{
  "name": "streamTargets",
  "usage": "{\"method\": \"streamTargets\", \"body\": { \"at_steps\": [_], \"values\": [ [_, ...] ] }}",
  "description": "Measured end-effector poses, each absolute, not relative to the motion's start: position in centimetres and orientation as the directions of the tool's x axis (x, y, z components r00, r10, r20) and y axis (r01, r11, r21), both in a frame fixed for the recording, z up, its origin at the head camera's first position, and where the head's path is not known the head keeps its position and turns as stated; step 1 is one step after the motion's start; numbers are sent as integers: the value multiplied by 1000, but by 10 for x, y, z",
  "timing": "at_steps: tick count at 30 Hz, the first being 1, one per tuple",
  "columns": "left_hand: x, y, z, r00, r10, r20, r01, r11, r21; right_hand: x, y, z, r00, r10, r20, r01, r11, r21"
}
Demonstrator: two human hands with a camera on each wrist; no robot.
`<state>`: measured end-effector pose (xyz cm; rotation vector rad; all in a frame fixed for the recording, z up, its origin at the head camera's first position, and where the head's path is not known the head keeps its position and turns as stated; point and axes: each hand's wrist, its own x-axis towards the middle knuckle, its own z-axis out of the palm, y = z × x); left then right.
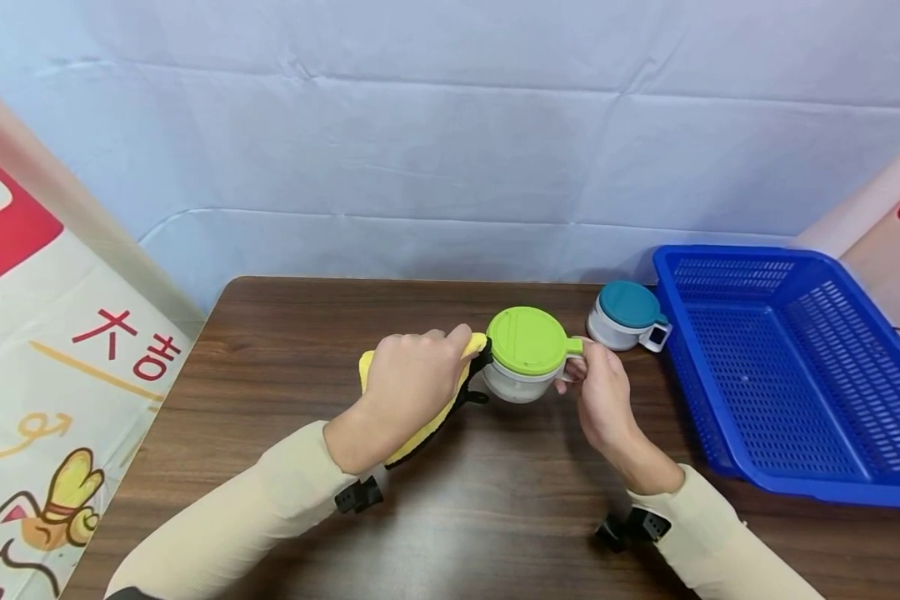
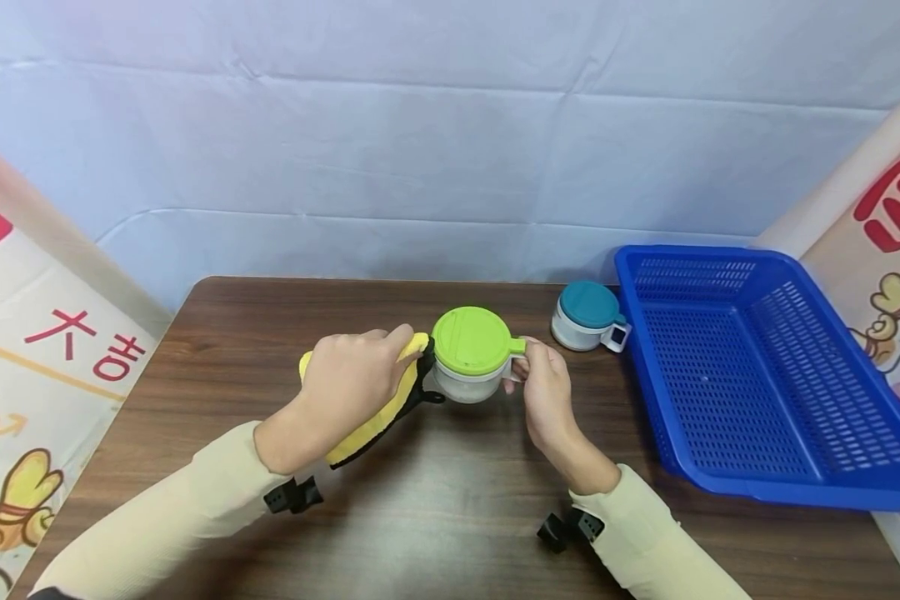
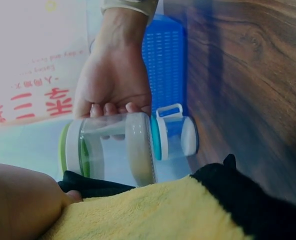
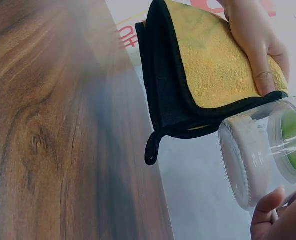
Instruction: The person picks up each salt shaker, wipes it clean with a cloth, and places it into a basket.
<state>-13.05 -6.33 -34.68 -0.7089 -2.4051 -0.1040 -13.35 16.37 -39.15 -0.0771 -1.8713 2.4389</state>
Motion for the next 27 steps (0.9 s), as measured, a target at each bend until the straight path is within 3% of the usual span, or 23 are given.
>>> {"method": "streamTargets", "body": {
  "at_steps": [16,27],
  "values": [
    [-142,-67,-350,-693,445,567,472,875,-111,-133,163,-390,-996,84,4,-26,-270,-963],
    [-153,-75,-349,-792,412,451,431,900,-66,-136,162,-391,-995,96,-15,-13,-285,-959]
  ]
}}
